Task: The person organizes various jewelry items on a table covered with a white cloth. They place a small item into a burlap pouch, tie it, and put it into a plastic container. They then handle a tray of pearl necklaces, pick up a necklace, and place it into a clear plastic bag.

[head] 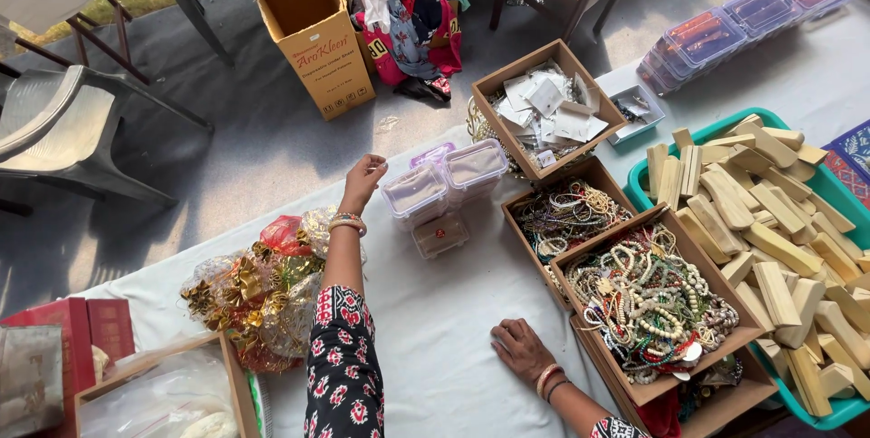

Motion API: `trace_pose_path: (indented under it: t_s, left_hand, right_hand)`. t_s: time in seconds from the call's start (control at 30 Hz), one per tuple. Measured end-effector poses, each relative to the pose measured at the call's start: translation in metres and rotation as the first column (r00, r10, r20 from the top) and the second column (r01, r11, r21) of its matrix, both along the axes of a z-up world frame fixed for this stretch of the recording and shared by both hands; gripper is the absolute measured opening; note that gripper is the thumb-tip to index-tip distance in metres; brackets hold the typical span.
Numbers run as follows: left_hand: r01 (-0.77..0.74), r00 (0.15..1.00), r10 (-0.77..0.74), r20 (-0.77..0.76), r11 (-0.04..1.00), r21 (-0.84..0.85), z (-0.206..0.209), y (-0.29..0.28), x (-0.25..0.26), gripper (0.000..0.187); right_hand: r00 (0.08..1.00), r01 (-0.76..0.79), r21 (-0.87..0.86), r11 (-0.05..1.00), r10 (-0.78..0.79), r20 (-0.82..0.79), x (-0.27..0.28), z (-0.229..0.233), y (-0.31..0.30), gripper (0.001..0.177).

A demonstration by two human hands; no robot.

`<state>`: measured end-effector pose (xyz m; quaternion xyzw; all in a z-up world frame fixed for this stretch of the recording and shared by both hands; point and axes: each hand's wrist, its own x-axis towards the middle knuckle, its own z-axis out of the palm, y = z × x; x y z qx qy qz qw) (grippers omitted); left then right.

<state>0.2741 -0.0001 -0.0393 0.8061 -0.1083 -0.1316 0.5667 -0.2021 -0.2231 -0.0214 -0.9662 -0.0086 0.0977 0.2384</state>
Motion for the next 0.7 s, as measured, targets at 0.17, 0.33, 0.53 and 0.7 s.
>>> trace_pose_path:
  t_s: [0.17, 0.33, 0.53, 0.7]
  left_hand:
    - [0.237, 0.957, -0.264, 0.122, 0.951, 0.201, -0.032, -0.040, 0.042, 0.051]
    - [0.412, 0.892, -0.452, 0.022, 0.831, 0.374, -0.024, -0.079, 0.046, 0.068]
    - [0.568, 0.822, -0.539, -0.182, 0.793, 0.218, -0.043, -0.085, 0.052, 0.066]
    - [0.485, 0.852, -0.444, -0.278, 0.869, 0.098, 0.004, -0.087, 0.035, 0.067]
  right_hand:
    - [0.999, -0.018, 0.035, 0.999, 0.017, 0.046, 0.002, 0.007, -0.001, 0.026]
    - [0.999, -0.017, 0.070, 0.997, 0.015, 0.030, 0.003, 0.011, -0.002, 0.025]
    - [0.998, -0.032, 0.076, 0.997, 0.027, 0.062, 0.004, 0.006, -0.003, 0.025]
    - [0.998, -0.017, 0.095, 0.995, 0.012, 0.055, 0.004, 0.009, -0.002, 0.024]
